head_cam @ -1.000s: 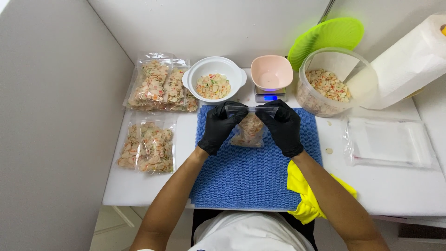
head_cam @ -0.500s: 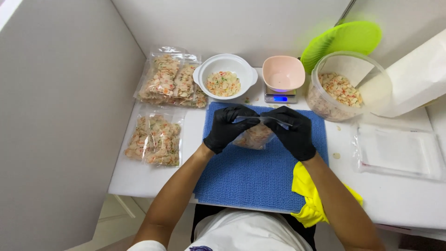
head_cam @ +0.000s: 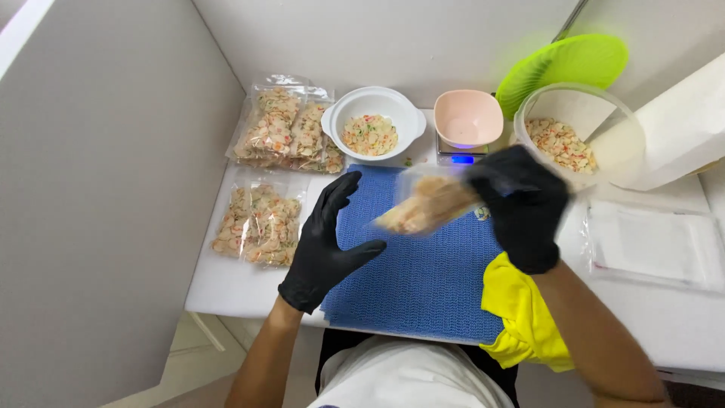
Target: Weighing a food mixture on a digital scale and transferring it into small plastic bags for packaging.
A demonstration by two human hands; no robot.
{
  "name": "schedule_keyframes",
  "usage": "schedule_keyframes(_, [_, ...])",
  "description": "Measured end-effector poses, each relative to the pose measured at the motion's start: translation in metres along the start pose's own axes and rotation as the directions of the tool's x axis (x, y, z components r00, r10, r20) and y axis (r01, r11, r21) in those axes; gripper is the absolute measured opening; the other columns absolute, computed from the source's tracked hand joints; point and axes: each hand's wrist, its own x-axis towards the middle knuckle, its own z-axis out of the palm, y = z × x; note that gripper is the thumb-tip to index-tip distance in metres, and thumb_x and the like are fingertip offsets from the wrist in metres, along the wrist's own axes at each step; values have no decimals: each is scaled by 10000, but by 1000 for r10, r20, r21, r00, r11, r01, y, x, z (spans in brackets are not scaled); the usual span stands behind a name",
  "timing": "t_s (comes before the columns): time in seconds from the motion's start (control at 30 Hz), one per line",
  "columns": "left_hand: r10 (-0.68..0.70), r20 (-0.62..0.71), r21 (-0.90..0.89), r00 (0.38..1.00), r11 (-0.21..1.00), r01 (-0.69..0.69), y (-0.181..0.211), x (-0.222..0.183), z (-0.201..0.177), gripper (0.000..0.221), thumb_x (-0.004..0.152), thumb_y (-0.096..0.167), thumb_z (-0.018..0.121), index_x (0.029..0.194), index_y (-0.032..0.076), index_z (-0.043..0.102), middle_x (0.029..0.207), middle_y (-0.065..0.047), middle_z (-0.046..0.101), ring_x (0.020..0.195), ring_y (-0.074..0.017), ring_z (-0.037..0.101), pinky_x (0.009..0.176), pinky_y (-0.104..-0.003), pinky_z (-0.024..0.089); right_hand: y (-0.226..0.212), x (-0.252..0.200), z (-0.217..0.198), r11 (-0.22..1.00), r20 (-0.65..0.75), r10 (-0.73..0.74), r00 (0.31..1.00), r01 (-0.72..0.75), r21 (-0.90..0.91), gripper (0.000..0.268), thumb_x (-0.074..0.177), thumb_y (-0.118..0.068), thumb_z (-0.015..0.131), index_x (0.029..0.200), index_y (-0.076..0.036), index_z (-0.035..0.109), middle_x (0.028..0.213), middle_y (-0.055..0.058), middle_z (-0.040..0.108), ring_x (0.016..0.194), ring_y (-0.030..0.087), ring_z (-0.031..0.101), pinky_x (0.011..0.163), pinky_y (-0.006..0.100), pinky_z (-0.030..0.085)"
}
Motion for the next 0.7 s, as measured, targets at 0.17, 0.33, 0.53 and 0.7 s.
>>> schedule_keyframes(0.17, [38,-92,12,995,999,-37,-17,-22,-17,741,887,220,796,1508,41,434,1546,-203,455,1461,-406,411,1163,-544,376,-40,29,45,1000,151,-25,988,24,9,60,882,20,814,901,5,758,840,167,732,830,320,738,815,419,585])
schedule_keyframes(0.33, [29,-319,716,947,663,221,-49,-48,-49,842,826,454,861,1475,58,497,1400,-220,547,1291,-415,564,1043,-540,495,-29,31,93,999,253,-48,966,50,-1,42,899,-50,815,888,-64,778,816,127,755,759,306,760,712,351,586])
schedule_keyframes(0.53, [-170,-341,856,925,351,380,-93,-70,-72,884,721,394,892,1477,98,544,1361,-197,586,1212,-440,597,978,-599,515,16,16,170,890,311,253,916,-346,297,306,927,-53,772,674,-49,601,658,118,719,640,148,700,640,257,546])
schedule_keyframes(0.7, [-233,-384,797,893,405,448,-103,-76,-82,750,798,345,828,1469,150,558,1420,-145,500,1236,-414,560,998,-585,510,79,-3,222,547,463,617,636,-770,329,301,922,-242,784,996,48,746,807,218,764,696,212,773,614,245,618])
